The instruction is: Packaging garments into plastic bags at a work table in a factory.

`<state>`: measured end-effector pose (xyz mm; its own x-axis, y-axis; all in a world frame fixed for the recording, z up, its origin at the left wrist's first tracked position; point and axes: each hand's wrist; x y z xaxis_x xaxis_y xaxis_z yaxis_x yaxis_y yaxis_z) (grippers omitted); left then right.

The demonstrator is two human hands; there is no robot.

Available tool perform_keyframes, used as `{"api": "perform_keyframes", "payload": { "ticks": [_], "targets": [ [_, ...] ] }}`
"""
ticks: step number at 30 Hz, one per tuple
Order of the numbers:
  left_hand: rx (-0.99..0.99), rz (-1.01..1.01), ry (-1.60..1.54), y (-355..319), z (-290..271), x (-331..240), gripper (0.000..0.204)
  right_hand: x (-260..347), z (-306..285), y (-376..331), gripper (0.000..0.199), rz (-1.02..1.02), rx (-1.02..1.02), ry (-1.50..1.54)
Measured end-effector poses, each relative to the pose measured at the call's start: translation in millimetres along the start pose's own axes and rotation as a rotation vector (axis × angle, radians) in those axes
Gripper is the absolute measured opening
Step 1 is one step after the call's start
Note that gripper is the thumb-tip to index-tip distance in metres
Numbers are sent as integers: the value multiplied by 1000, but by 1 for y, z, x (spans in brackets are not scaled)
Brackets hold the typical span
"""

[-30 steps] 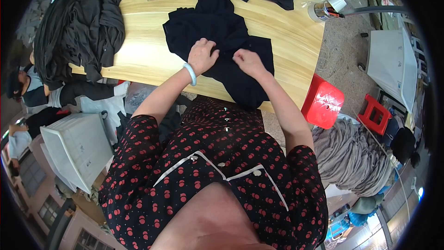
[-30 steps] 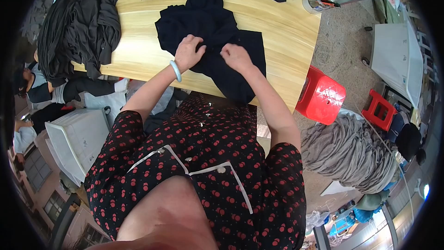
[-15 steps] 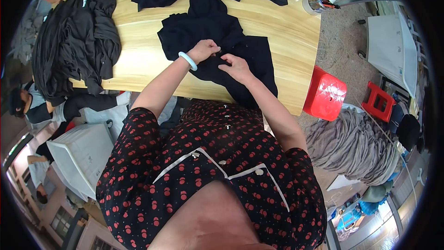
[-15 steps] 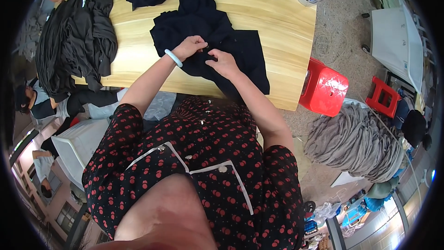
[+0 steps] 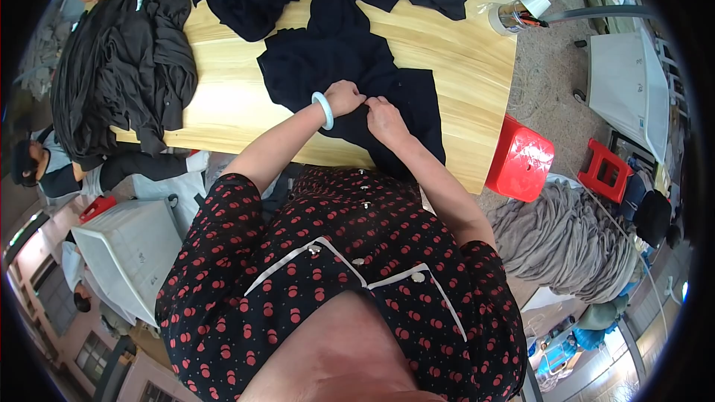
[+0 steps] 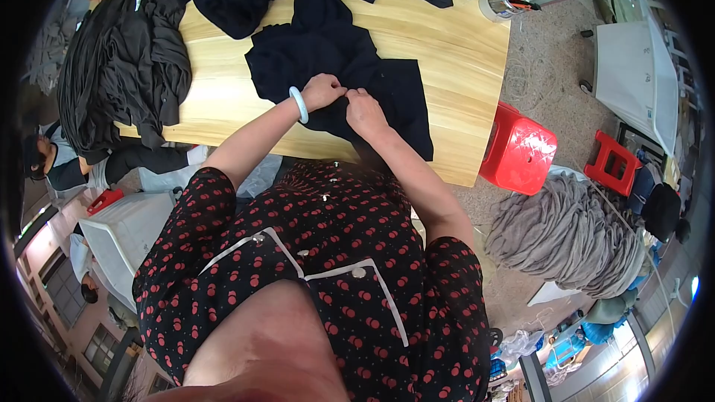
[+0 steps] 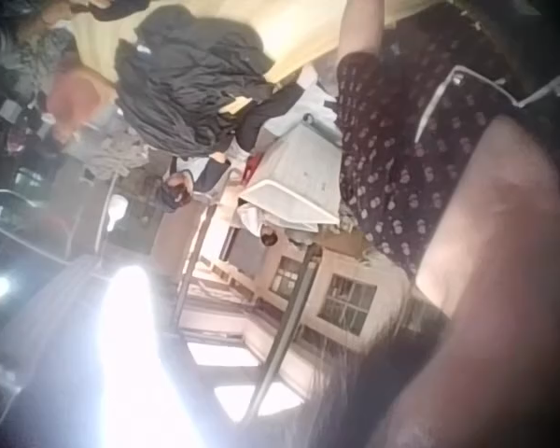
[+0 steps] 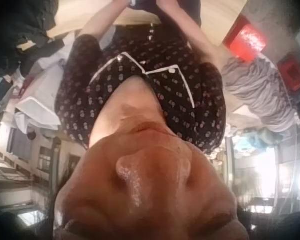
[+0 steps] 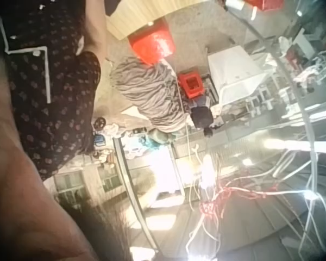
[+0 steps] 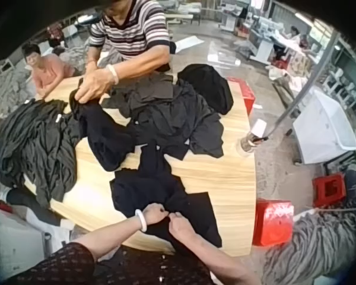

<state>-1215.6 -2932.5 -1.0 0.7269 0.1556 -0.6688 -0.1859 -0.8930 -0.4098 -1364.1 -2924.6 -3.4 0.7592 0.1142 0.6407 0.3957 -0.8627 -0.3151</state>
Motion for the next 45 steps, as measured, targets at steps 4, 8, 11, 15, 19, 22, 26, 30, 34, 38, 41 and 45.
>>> {"api": "perform_keyframes", "payload": {
  "ticks": [4, 8, 11, 15, 19, 22, 26, 30, 34, 38, 41, 45],
  "targets": [
    [18, -16, 50, 3, 9, 1, 26, -4, -2, 1, 16, 32, -6, 13],
    [22, 135, 100, 5, 16, 6, 24, -4, -7, 1, 14, 47, 20, -25],
    [-66, 144, 51, 2, 16, 11, 25, -6, -7, 1, 13, 24, -5, 10],
    [-22, 52, 24, -4, 5, 2, 27, -1, -12, -1, 15, 28, -36, 11],
    [-26, 35, -73, -5, 0, -5, 25, 3, -16, -5, 15, 77, 43, 52],
    [-83, 52, -174, -5, 3, -4, 25, 6, -21, -7, 16, 92, 60, 117],
    [-110, 65, -252, -6, 6, -2, 25, 6, -25, -7, 14, 132, 74, 194],
    [-74, 96, -304, -6, 7, -5, 23, 8, -31, -9, 13, 167, 57, 231],
    [-12, 14, -437, -9, 2, -18, 21, 8, -35, -11, 12, 313, 60, 370],
    [46, 28, -414, -11, 2, -23, 21, 11, -37, -11, 13, 342, 30, 368],
    [32, -2, -470, -10, 5, -19, 20, 16, -41, -10, 13, 350, 50, 317],
    [1, 15, -459, -7, 5, -18, 21, 11, -38, -12, 14, 271, -33, 343]
  ]
}}
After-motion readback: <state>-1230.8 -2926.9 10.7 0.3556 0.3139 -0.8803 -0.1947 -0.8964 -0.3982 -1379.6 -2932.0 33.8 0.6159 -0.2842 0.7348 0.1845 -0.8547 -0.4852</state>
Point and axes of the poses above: each hand's wrist, its own y-axis towards the middle knuckle, its own z-axis out of the palm, x = y × z, and after that the axes turned 15 degrees about z, right-handed
